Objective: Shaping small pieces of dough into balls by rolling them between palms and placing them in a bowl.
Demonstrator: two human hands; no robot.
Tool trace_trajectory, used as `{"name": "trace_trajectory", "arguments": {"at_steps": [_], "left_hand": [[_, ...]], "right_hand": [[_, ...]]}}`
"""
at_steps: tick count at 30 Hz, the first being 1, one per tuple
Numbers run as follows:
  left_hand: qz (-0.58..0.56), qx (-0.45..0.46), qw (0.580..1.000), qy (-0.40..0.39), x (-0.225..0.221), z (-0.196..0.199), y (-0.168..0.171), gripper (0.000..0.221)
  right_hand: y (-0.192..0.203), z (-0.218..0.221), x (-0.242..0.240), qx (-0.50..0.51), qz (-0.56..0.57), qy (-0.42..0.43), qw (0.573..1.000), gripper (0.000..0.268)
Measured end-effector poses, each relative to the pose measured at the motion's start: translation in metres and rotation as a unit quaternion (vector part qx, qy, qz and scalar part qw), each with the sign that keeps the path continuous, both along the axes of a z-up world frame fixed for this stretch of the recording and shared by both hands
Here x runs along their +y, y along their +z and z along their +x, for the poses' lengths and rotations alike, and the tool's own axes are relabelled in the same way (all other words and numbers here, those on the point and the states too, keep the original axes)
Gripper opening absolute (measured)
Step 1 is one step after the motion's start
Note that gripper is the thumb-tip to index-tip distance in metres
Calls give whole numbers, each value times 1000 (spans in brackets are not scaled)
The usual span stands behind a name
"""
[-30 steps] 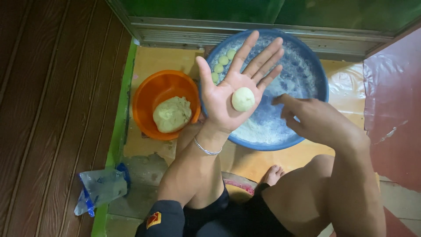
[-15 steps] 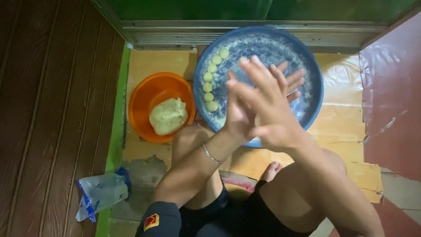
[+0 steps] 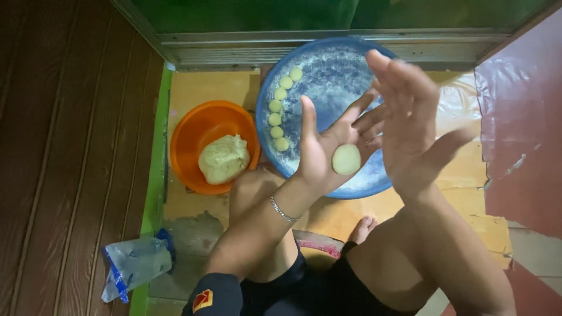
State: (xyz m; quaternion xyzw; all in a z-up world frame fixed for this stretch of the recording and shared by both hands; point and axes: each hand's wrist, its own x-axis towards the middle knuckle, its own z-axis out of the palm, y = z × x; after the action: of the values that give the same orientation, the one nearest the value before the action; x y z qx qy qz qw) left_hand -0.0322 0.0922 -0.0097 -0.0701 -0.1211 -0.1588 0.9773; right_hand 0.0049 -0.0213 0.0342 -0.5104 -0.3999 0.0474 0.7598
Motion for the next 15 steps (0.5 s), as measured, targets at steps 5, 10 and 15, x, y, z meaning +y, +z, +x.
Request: {"name": "trace_trajectory", "arguments": {"at_steps": [5, 10, 15], "left_hand": [[-692, -232, 681, 50, -81, 29, -14, 46], [58, -27, 997, 31, 8, 6, 3, 112], [176, 114, 975, 69, 30, 1, 64, 116]], "right_hand": [[-16, 5, 3, 18, -232, -194, 953, 56], [21, 7, -13, -1, -47, -42, 998, 65], [36, -4, -12, -229, -277, -37, 933, 114]]}}
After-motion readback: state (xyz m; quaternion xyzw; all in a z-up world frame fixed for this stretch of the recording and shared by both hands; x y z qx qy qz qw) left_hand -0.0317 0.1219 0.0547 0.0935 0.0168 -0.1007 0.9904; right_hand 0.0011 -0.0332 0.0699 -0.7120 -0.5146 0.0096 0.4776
